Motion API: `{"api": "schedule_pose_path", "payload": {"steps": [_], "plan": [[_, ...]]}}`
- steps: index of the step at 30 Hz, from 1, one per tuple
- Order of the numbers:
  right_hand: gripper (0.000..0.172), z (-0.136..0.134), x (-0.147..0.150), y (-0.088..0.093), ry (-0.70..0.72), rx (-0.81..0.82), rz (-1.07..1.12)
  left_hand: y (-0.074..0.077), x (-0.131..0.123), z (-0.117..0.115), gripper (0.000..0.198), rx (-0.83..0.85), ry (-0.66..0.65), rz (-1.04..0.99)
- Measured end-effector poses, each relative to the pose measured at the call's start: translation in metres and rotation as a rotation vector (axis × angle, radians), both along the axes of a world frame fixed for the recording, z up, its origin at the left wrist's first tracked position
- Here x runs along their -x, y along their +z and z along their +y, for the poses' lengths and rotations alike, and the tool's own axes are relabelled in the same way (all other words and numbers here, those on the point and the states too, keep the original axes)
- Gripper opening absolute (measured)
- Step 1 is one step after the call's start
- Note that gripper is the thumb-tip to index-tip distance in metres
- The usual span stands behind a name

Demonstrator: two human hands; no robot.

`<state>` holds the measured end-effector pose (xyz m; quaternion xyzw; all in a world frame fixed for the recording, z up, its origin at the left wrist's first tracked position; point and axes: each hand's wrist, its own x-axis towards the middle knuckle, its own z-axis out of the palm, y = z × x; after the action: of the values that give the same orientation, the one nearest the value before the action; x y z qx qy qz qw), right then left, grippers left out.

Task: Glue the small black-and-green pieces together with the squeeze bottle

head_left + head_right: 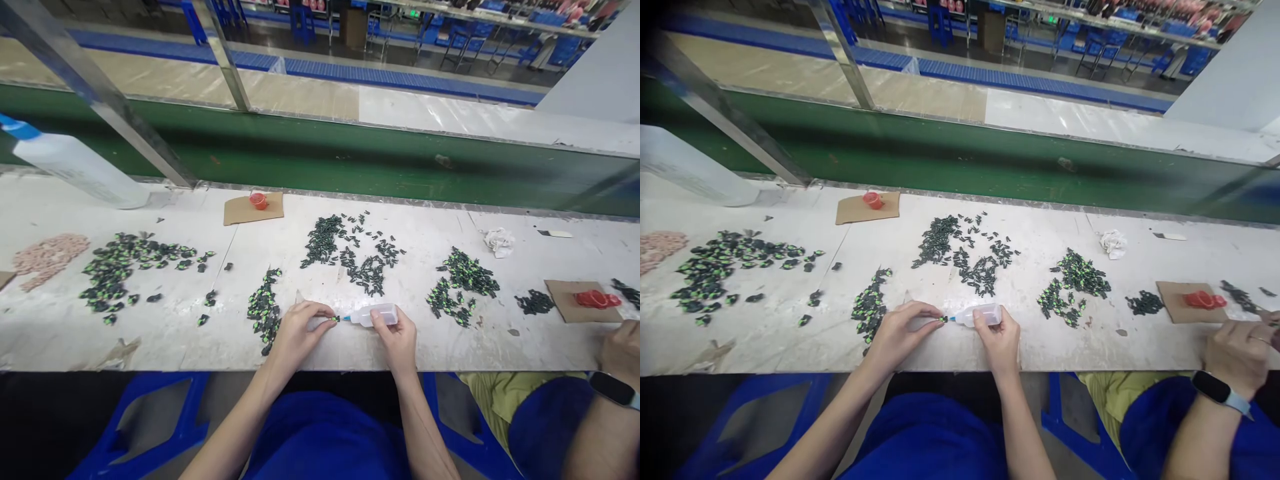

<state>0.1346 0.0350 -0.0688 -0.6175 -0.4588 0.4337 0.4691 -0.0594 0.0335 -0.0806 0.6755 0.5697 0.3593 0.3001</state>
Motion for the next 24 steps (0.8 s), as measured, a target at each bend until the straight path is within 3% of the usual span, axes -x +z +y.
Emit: {"api": "schedule_pose_path", "payload": {"steps": [24], "plan": [[0.03,-0.0011,0.0,-0.0037,0.028,0.011,-0.038,-0.0002,0.0003,0.0017,0.003,0.018,0.012,-0.015]]}}
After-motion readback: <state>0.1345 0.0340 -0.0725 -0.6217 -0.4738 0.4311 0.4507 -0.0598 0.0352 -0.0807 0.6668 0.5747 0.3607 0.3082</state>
